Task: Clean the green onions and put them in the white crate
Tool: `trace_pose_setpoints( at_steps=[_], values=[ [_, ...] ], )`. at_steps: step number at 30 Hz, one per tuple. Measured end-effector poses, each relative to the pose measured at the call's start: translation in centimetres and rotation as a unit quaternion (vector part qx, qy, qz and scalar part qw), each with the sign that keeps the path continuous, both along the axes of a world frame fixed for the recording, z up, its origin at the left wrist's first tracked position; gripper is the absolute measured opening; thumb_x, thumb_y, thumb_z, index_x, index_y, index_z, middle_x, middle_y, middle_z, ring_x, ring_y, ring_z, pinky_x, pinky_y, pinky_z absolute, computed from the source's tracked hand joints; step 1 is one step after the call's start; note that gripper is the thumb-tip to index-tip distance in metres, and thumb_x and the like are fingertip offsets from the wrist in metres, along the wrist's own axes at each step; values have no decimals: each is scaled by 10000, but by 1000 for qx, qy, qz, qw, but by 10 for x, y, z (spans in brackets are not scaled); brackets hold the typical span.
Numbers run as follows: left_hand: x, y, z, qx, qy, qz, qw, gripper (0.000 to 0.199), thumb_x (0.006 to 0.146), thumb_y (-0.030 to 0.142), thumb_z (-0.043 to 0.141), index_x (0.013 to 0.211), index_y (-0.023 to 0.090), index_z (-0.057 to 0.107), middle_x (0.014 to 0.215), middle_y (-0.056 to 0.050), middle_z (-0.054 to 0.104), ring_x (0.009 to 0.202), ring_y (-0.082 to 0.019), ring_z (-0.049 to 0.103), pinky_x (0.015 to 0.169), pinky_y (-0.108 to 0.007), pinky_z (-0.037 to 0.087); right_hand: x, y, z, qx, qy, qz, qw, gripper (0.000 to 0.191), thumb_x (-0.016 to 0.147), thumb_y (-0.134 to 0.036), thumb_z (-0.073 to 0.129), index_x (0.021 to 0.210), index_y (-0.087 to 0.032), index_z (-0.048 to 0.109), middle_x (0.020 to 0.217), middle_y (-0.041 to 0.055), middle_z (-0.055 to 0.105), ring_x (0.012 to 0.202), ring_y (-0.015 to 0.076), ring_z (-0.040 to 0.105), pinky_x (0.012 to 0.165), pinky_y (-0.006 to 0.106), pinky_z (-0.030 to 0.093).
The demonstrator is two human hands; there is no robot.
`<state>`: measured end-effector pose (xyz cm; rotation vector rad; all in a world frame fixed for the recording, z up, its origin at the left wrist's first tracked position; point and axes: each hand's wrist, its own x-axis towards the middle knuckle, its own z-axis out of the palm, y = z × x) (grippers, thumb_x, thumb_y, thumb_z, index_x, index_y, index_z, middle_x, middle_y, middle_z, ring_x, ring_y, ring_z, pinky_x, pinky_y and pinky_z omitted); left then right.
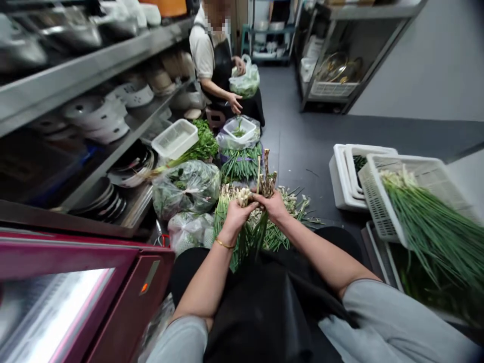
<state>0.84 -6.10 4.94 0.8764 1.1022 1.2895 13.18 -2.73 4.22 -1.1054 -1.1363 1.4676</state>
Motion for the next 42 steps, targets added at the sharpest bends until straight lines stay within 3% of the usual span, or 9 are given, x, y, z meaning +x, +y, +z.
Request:
trace_pose_setpoints(
  at_steps=[5, 8, 12, 19, 22, 28, 33, 38, 42],
  values=[
    [6, -34, 27, -25, 22, -67, 997, 386, 545, 381, 854, 740, 132, 632, 517, 4, 600, 356, -51, 371, 357, -201, 233, 36, -19, 38, 57, 20, -8, 998, 355, 584, -429, 818, 729, -147, 658, 552, -27, 572, 446, 72, 451, 413, 205, 360],
    [4, -53, 41, -16, 71, -93, 993, 353, 578, 389, 832, 714, 127, 638, 527, -11, 607, 360, -48, 365, 361, -200, 219, 66, -10, 61, 65, 50, -69, 994, 373, 565, -425, 831, 649, -147, 597, 470, -62, 483, 378, 48, 379, 345, 194, 296],
    [5, -68, 51, 8, 153, -96, 984, 319, 613, 391, 809, 659, 116, 655, 486, 0, 569, 368, -46, 339, 379, -206, 224, 90, -10, 80, 68, 73, -63, 993, 427, 530, -453, 843, 655, -146, 573, 476, -53, 505, 347, 50, 407, 309, 190, 301],
    [17, -60, 65, 77, 174, -11, 982, 369, 533, 321, 852, 820, 119, 738, 699, -44, 683, 614, -127, 570, 562, -237, 413, 74, -37, 88, 97, -22, 33, 994, 480, 523, -525, 837, 625, -137, 574, 505, 6, 585, 350, 74, 444, 320, 209, 343],
    [27, -57, 69, 56, 148, -12, 987, 355, 506, 326, 863, 750, 117, 712, 580, -12, 633, 461, -80, 468, 463, -223, 339, 57, -41, 89, 126, -33, 63, 989, 511, 550, -589, 800, 622, -150, 548, 486, -8, 550, 365, 76, 431, 350, 213, 329],
    [24, -63, 72, -30, 2, -87, 996, 382, 558, 365, 835, 779, 88, 693, 541, -24, 621, 339, -21, 343, 354, -186, 157, 57, -29, 77, 191, -153, 23, 969, 531, 697, -645, 662, 556, -164, 488, 448, -31, 452, 407, 70, 405, 411, 209, 288],
    [11, -63, 73, -82, -87, -126, 985, 288, 570, 272, 803, 752, 93, 669, 537, -5, 587, 336, 7, 299, 346, -158, 144, 75, -19, 75, 150, -77, -39, 985, 504, 655, -625, 696, 607, -159, 511, 475, -28, 480, 393, 69, 401, 388, 213, 293],
    [10, -56, 69, -88, -136, -157, 974, 203, 617, 231, 748, 734, 118, 627, 574, 1, 590, 335, 17, 266, 347, -155, 157, 66, -38, 91, 101, 27, 124, 987, 526, 568, -547, 785, 815, -115, 615, 556, -20, 566, 389, 54, 384, 377, 209, 286],
    [18, -56, 71, -78, -79, -147, 983, 299, 598, 309, 787, 758, 114, 627, 598, -28, 633, 347, -14, 352, 344, -167, 174, 56, -46, 96, 138, 8, 165, 976, 471, 583, -533, 772, 698, -116, 587, 527, -25, 538, 436, 58, 401, 414, 205, 283]
  ],
)
